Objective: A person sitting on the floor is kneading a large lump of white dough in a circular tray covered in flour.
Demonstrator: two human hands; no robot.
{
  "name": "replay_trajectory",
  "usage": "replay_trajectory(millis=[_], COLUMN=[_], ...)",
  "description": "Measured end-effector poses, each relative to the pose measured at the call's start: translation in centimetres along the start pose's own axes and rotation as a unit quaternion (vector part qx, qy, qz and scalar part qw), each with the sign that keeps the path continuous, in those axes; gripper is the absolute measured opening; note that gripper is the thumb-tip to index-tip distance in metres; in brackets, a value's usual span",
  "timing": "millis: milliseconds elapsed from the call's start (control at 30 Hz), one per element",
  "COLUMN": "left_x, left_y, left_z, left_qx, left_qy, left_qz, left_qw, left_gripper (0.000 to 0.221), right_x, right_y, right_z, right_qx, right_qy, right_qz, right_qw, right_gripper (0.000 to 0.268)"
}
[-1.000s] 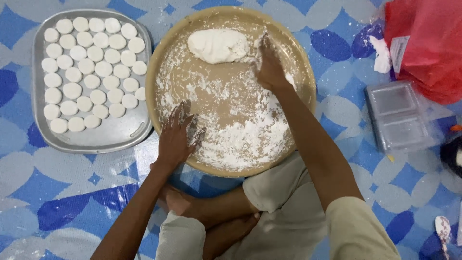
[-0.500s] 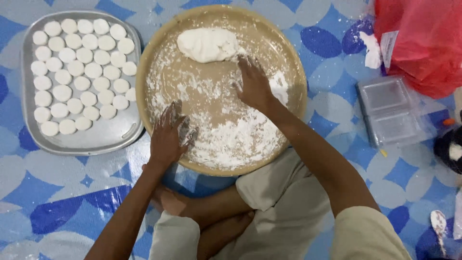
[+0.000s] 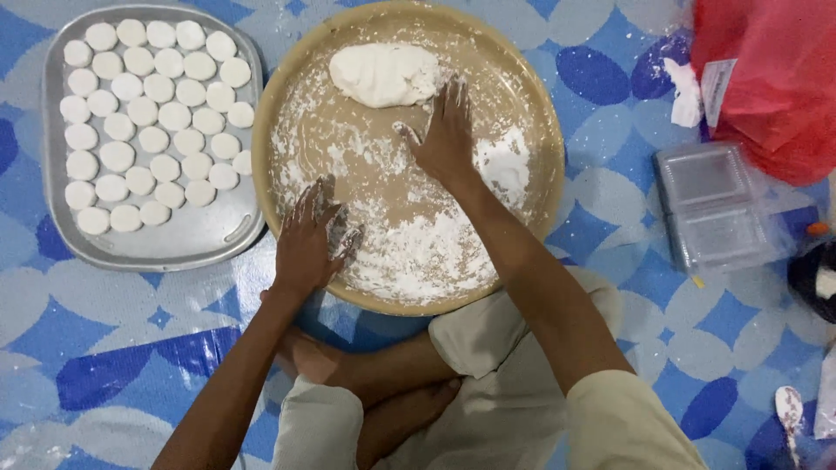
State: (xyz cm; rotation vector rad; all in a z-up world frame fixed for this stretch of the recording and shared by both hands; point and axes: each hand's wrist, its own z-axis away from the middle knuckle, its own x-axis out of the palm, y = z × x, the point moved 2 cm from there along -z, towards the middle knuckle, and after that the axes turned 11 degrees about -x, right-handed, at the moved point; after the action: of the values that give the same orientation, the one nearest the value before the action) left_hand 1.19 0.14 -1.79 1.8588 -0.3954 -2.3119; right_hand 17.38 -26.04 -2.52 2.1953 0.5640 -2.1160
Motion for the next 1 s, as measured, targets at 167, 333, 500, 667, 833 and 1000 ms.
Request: replay_trajectory(millis=[167,333,500,667,833,1000], left_x=[0.1,0.0,0.5,0.9,1.2,1.7], left_y=[0.1,-0.1,-0.3,-0.5,-0.6,-0.7], left_z=[0.1,0.1,0.2,-0.1,-0.2,-0.6], left_qx=[-0.008,-0.006,0.02,0.037,0.023,0.003], left_qy=[-0.009,-0.005,0.034,0.063,0.05,0.003], left_qz=[0.006,0.023,0.02,0.022,0.028,0.006], left_qw=[1.0,1.0,0.999,0.997,0.998,1.0], left_gripper=[0.085,0.08,0.085,0.094,0.09,0.083], right_x=[-0.6,-1.2,-0.7,0.5,2.0,1.0], right_y=[-2.3,-4.1,1.4,4.2,1.5,-0.6], right_z=[3.2,6.0,2.0,-2.2,0.7,2.9], right_qx=[0.02,0.023,0.01,0.015,-0.027,-0.001], right_qy=[-0.039,-0.086,-0.003,-0.067,-0.09,-0.075], right_qz=[-0.046,-0.073,-0.071,-0.052,0.036,0.005], right_qw=[0.998,0.993,0.997,0.996,0.995,0.997], right_gripper=[0.103,0.103,0.098,0.104,0.102,0.092])
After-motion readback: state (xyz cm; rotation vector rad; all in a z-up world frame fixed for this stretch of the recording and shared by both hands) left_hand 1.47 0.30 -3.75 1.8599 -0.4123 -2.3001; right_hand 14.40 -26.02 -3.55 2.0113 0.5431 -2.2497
